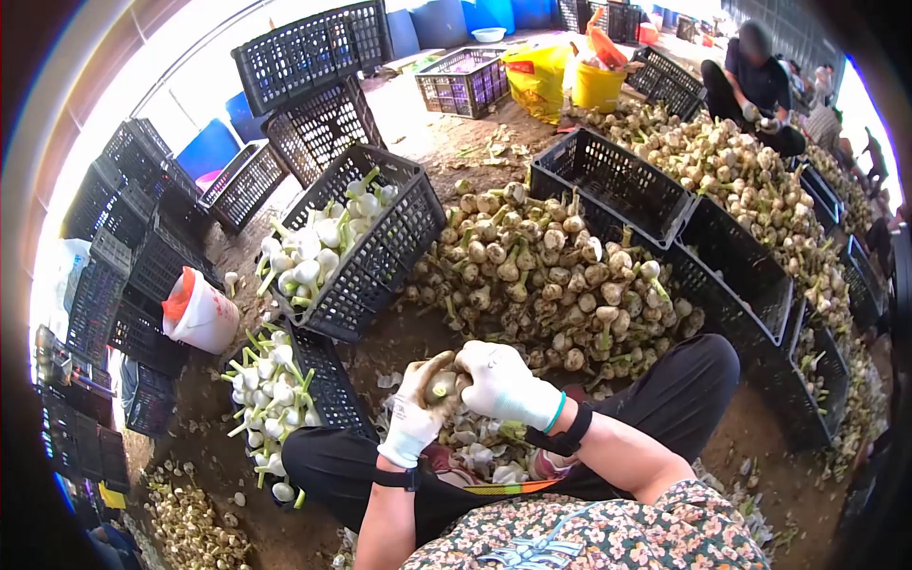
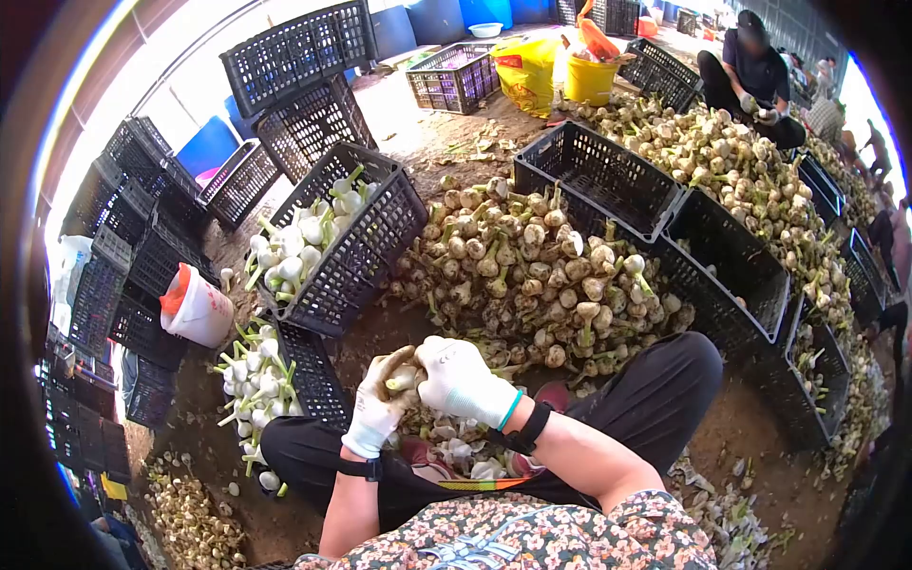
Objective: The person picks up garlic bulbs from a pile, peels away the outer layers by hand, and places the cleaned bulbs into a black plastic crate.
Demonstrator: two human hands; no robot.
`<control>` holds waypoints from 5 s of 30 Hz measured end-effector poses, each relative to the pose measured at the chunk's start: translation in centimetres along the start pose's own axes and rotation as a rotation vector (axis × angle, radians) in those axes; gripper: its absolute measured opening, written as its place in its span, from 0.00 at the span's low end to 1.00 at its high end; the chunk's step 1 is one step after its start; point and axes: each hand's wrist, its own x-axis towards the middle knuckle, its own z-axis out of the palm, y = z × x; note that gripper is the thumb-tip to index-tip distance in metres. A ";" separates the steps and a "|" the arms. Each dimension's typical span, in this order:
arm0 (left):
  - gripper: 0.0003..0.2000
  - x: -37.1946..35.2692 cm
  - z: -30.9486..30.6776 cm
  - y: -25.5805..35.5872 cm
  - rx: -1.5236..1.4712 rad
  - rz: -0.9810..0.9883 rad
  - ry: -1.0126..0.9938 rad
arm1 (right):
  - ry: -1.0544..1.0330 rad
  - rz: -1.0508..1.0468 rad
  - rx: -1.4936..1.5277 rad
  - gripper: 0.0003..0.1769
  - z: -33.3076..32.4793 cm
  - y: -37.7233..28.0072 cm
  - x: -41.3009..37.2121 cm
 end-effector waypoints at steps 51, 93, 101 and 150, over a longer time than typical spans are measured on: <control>0.33 2.7 2.9 -3.5 -0.772 -0.195 0.557 | 0.195 0.607 1.342 0.22 2.6 2.1 3.7; 0.21 -0.3 3.6 4.1 -0.885 -0.230 0.296 | 0.030 0.492 1.215 0.12 -3.0 -0.2 -2.0; 0.32 -0.9 2.1 3.6 -1.021 -0.165 0.163 | 0.178 0.750 1.285 0.12 -1.0 5.1 -1.3; 0.19 14.1 -5.0 -7.8 -1.333 -0.117 0.449 | 0.358 0.957 -0.207 0.17 6.4 25.9 16.0</control>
